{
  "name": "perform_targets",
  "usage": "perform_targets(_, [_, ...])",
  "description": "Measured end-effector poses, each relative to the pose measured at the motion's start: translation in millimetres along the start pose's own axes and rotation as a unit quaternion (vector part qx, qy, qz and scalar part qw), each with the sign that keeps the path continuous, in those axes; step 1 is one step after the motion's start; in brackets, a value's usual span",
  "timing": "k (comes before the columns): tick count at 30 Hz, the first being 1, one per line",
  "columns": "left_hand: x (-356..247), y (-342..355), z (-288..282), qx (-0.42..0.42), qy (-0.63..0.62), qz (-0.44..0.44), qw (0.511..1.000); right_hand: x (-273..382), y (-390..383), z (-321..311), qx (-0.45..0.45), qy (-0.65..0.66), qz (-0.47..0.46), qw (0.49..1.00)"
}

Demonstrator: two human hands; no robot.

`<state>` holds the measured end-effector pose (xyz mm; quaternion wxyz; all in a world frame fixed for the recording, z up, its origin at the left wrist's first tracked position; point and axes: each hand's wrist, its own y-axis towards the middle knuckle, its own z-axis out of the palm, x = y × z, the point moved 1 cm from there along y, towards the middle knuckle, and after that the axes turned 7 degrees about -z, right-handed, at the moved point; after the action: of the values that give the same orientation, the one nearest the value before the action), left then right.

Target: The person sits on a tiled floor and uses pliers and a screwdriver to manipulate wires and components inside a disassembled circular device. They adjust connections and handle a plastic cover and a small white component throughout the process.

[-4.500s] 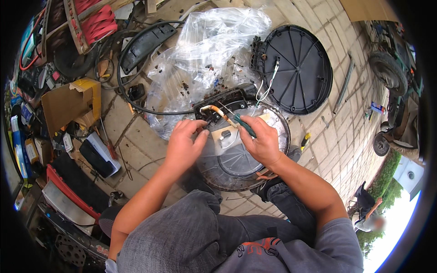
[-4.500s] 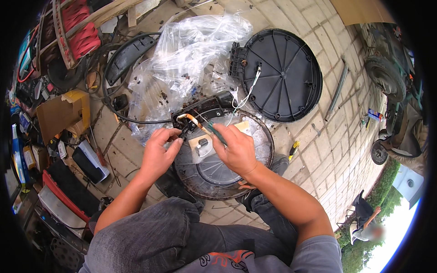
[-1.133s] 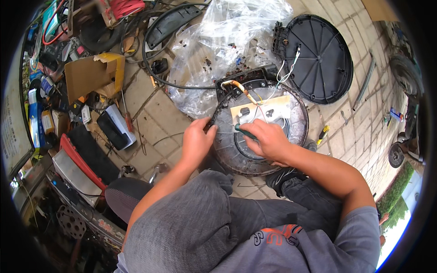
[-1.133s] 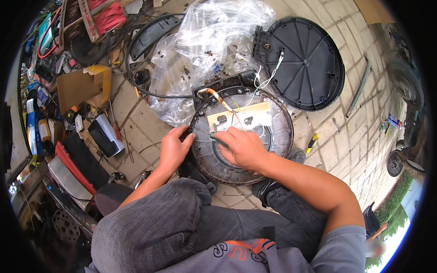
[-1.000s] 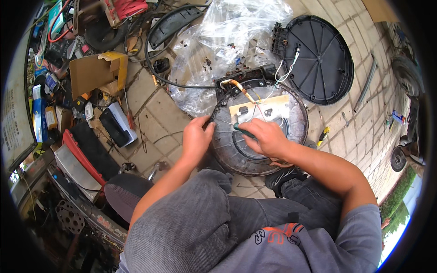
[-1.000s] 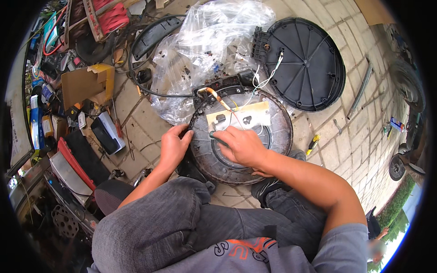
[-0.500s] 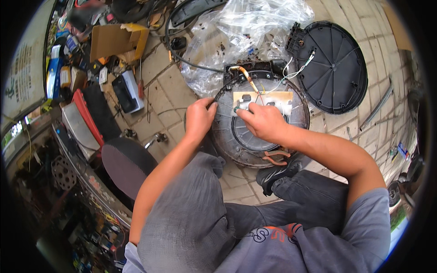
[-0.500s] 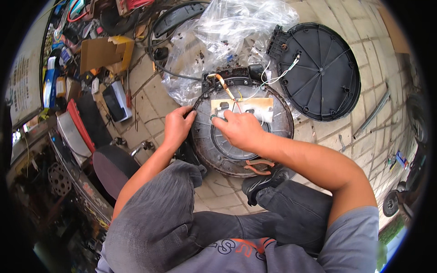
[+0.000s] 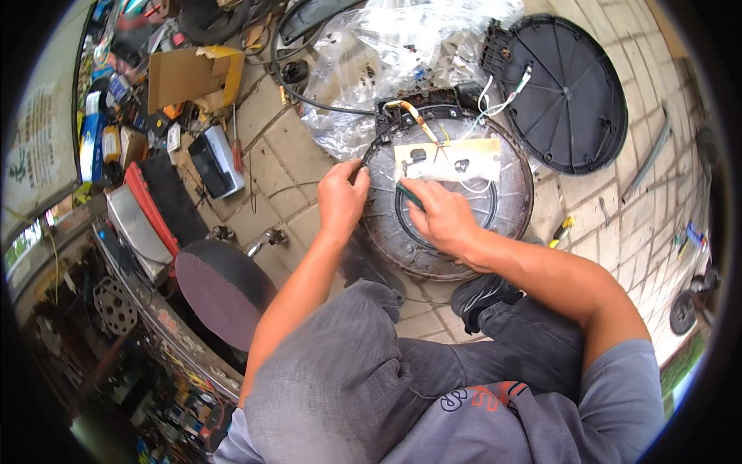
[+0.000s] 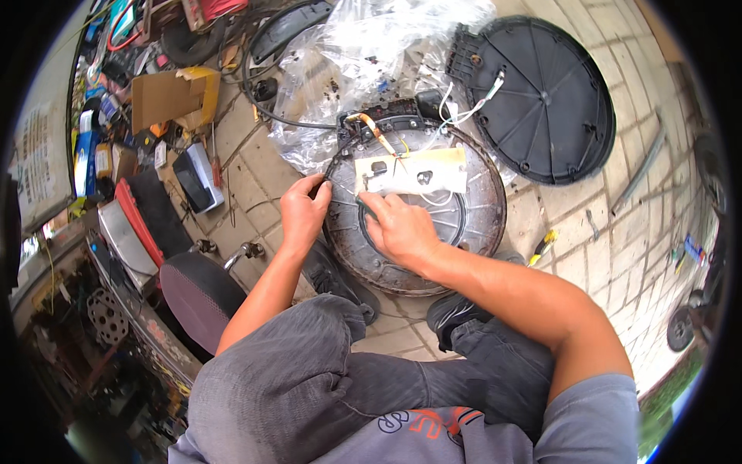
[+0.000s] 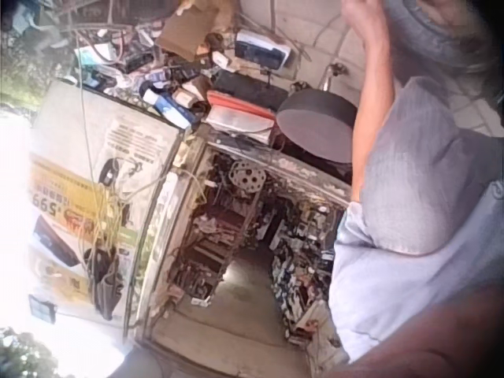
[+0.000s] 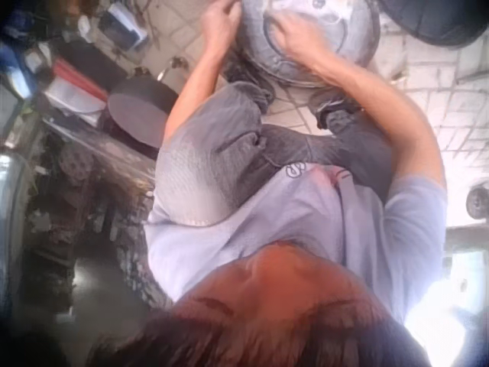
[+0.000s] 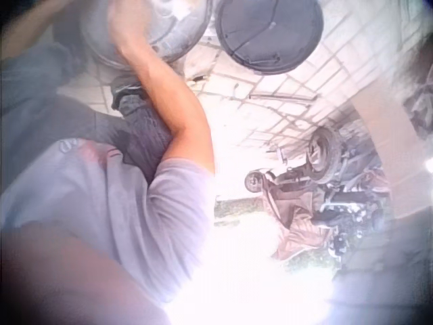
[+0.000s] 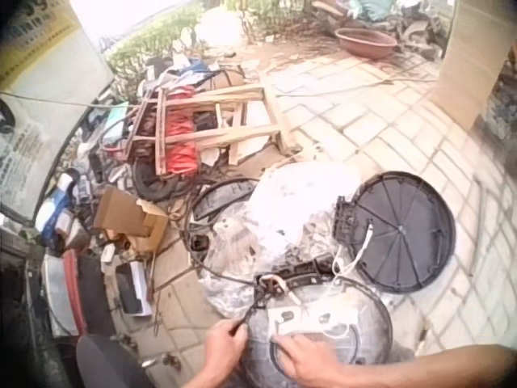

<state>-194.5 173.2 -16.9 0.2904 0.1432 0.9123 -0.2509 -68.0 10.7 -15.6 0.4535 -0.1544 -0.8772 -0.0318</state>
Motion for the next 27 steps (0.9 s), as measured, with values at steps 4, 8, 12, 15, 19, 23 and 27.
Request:
perform_targets(4, [7, 8, -1, 0.043, -0.044, 0.021, 0.998, 22, -15, 26, -0.073, 0.03, 0.065, 0.995])
perform_targets(8, [15, 13, -4, 0.086, -0.104, 0.032, 0.99, 37, -17, 28, -0.061, 0.028, 0.13, 0.989])
perform_targets(12, [18, 14, -3, 0.105, -0.136, 0.013, 0.985, 41, -18, 40, -0.13, 0.066, 0.132, 0.981])
perform_targets(15, [20, 16, -2, 0.109, -0.147, 0.004, 0.983, 47, -14, 43, -0.167, 0.138, 0.149, 0.965])
perform_targets(19, [21, 16, -5, 0.11, -0.162, -0.009, 0.981, 50, -11, 30, -0.059, 0.087, 0.197, 0.975])
perform_targets(23, [27, 18, 0, 0.114, -0.178, -0.015, 0.977, 43, -13, 38, -0.139, 0.165, 0.162, 0.963])
perform_targets(27, [27, 19, 9, 0.094, -0.208, 0.007, 0.974, 40, -15, 28, -0.133, 0.139, 0.145, 0.971])
